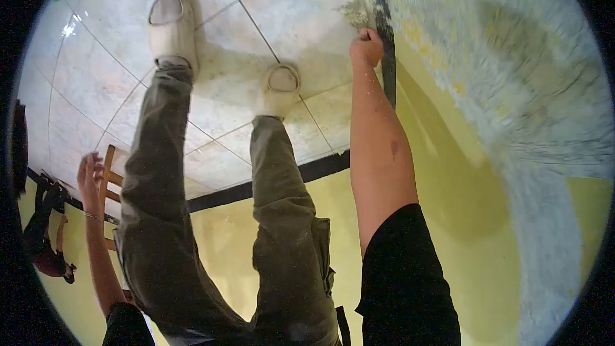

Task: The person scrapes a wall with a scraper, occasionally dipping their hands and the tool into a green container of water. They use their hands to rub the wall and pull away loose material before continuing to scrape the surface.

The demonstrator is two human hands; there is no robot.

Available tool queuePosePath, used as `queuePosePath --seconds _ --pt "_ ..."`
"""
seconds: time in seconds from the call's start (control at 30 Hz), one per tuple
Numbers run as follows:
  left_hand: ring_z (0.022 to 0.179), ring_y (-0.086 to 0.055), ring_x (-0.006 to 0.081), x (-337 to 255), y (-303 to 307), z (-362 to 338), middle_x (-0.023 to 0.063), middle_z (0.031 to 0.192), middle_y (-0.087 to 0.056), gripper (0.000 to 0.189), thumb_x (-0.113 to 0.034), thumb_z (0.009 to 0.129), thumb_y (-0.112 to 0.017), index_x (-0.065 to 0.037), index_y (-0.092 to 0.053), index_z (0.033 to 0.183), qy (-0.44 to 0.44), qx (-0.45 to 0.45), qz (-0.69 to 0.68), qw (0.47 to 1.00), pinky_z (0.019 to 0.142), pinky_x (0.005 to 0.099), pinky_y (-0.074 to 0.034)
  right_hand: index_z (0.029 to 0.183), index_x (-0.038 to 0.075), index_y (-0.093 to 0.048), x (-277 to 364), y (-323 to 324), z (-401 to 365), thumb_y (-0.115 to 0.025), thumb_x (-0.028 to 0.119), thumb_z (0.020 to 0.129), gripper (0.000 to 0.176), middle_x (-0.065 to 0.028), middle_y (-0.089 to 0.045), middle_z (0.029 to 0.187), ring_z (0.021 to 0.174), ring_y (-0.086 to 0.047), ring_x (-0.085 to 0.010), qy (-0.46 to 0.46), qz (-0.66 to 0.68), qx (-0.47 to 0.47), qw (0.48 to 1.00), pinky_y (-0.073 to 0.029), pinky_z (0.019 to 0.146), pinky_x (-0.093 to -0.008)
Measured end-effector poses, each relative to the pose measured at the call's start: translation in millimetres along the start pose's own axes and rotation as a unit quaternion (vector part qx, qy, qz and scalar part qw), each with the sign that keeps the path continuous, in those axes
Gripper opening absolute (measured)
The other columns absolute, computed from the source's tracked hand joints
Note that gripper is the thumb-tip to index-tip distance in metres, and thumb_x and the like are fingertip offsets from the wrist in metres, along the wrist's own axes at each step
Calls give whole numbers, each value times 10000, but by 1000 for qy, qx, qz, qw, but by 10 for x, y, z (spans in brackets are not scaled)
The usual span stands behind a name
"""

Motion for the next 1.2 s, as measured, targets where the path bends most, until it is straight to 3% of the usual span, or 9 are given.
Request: queuePosePath --seconds 0.27,0.43,0.47,0.67,0.77,0.87,1.03,1.1,1.2 --pt "871 -637 151 -3372 -618 -243 69 1047 -708 241 -246 1008 -574 -61 -681 1120 -257 80 29 963 739 283 -481 1035 232 -781 2667 178 15 -684 333 908 189 -123 -747 1058 1002 -703 -348 106 -74 -20 991 -557 840 -479" --pt "873 -646 345 -3935 -1200 -528 125 930 -682 145 -153 925 -625 -61 -646 1035 -313 102 -4 944 762 421 -531 1041 148 -772 4070 534 19 -699 366 881 280 -116 -739 1120 1043 -708 -321 100 -243 -76 962 -559 837 -452" --pt "877 -661 311 -3910 -1313 -568 131 933 -685 154 -164 928 -632 -50 -653 1030 -320 114 21 940 750 409 -529 1069 104 -758 4237 653 -119 -693 349 875 320 -144 -729 1143 1063 -705 -313 127 -282 -69 948 -557 850 -439" --pt "931 -655 290 -3036 -2045 -484 133 924 -678 227 -251 918 -631 -44 -651 1010 -368 226 248 867 767 438 -517 1118 92 -741 4454 842 -384 -644 353 902 353 -156 -729 1146 1058 -700 -365 243 -429 7 870 -550 864 -466" --pt "962 -645 296 -2938 -2129 -328 128 930 -678 263 -282 909 -635 -49 -654 1030 -362 261 355 821 781 454 -508 1074 63 -732 4373 1019 -442 -618 353 918 349 -193 -732 1070 999 -690 -419 310 -356 -2 882 -542 839 -486" --pt "967 -639 309 -3263 -1886 -125 135 939 -679 279 -277 902 -640 -40 -654 1049 -370 234 349 829 784 458 -504 1017 23 -704 4416 1145 -568 -582 319 938 329 -249 -708 976 956 -656 -468 387 -136 -9 912 -522 809 -503" --pt "940 -625 343 -4067 -1289 279 163 929 -666 285 -247 890 -657 -13 -641 1051 -457 135 277 834 781 459 -497 954 17 -668 4160 715 -290 -499 242 983 284 -276 -672 893 901 -639 -482 362 -170 83 913 -504 781 -518" --pt "913 -611 359 -4357 -1160 480 173 930 -660 286 -230 881 -670 -3 -631 1051 -461 100 318 822 779 461 -492 929 20 -647 4223 862 -463 -479 217 1004 269 -258 -668 854 874 -639 -475 440 80 44 893 -504 759 -504" --pt "924 -616 353 -4806 -1164 565 169 959 -664 309 -260 902 -672 -13 -632 1083 -495 77 350 791 805 452 -498 949 27 -602 3716 542 -206 -462 200 1029 237 -251 -653 831 848 -627 -482 420 60 88 901 -497 722 -497"
Point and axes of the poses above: each hand's wrist, its own z-axis towards the middle knuckle, its own y-axis out of the back of the hand, x = y × z, the point moved 7 cm from there along z, towards the middle knuckle
